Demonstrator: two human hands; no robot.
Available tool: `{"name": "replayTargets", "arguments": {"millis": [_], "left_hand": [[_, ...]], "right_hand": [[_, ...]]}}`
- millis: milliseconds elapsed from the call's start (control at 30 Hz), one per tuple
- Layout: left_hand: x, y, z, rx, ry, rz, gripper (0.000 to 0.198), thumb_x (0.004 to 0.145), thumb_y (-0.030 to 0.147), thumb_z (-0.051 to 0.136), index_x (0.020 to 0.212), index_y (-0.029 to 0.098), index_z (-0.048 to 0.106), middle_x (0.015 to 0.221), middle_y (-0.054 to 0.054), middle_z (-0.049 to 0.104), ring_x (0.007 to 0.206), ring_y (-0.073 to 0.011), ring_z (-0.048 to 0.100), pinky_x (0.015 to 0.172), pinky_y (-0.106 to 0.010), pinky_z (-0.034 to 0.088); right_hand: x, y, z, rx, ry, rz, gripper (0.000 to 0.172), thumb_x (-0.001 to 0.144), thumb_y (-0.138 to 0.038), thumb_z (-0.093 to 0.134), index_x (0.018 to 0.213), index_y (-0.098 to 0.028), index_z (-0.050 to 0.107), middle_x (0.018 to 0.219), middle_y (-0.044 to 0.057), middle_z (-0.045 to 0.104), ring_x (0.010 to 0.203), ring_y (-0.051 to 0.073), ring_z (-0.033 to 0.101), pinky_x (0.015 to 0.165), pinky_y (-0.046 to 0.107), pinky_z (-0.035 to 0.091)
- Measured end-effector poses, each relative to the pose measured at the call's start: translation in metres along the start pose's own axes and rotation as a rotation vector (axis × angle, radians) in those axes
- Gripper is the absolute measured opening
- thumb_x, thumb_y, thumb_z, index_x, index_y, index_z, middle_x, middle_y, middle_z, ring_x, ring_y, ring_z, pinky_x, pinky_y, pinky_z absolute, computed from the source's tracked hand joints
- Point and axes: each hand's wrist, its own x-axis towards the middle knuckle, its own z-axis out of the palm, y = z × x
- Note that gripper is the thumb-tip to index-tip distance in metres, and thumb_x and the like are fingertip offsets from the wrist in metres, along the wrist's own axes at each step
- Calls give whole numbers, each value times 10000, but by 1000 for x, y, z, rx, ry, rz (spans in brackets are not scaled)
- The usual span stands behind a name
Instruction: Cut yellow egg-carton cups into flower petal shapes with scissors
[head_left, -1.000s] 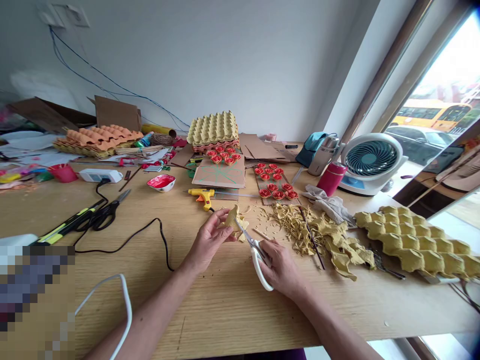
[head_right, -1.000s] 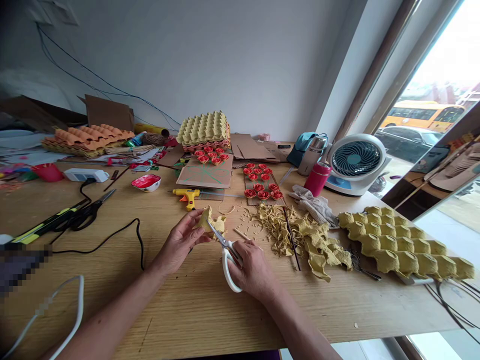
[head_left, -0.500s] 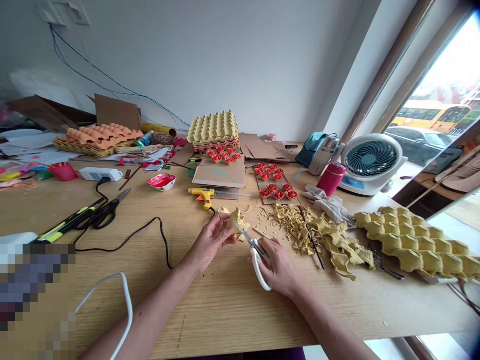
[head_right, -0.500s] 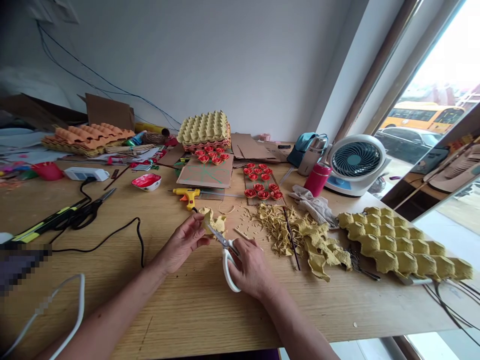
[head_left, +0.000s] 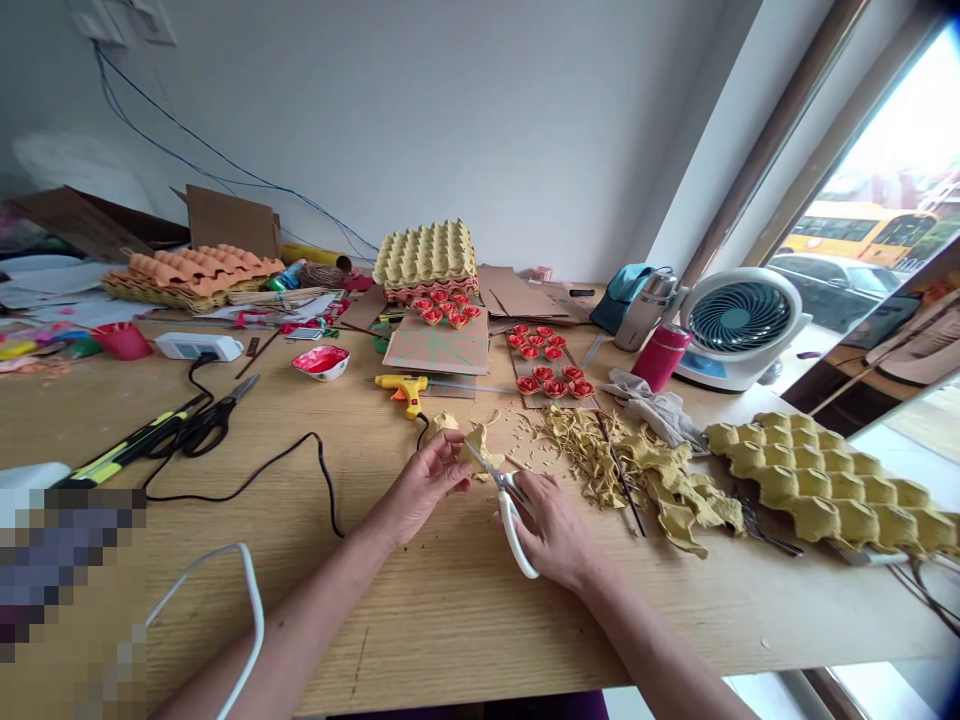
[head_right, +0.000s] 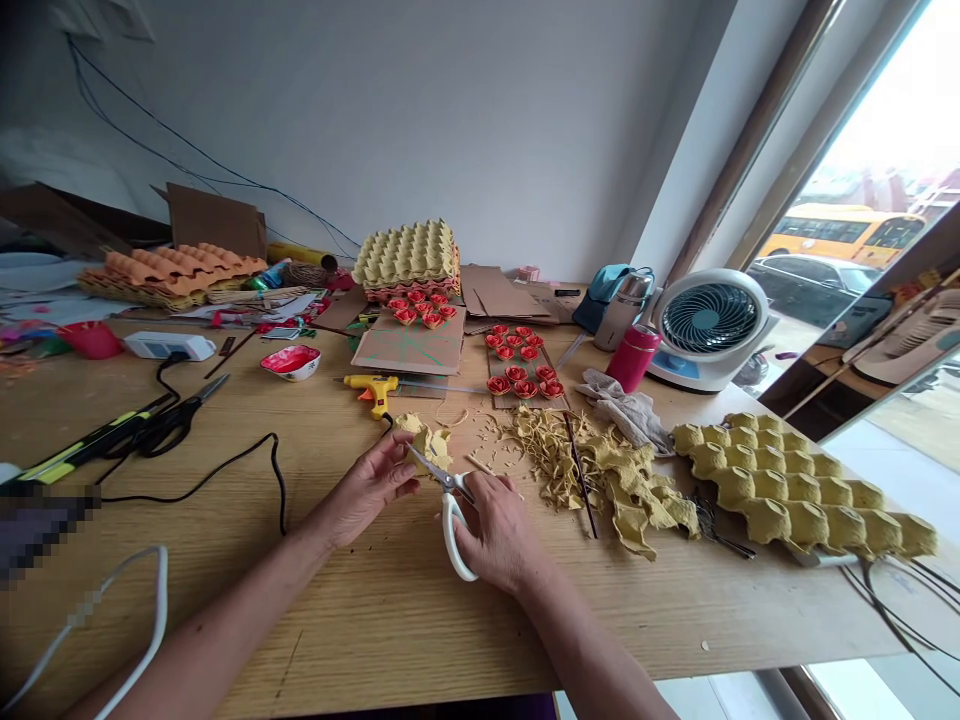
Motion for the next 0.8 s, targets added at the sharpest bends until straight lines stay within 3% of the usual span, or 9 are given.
{"name": "replayTargets", "arguments": {"millis": [467,800], "left_hand": [[2,-1,1,52,27,103,340,790,352,775,1078,237,635,1007,0,652,855,-111,586,746,-223,507],[4,1,1,108,146,151,481,723,334,815,1140,192,620,1118,-62,658,1010,-200,621,801,-293,545]], "right_hand": [[1,2,1,12,8,-33,281,925,-324,469,718,-232,303,655,-31,439,625,147,395,708,307,342],[1,-1,-2,4,4,-3,285,913,-309,481,698,-231,311,631,-29,443,612,146,404,678,291,339]]}}
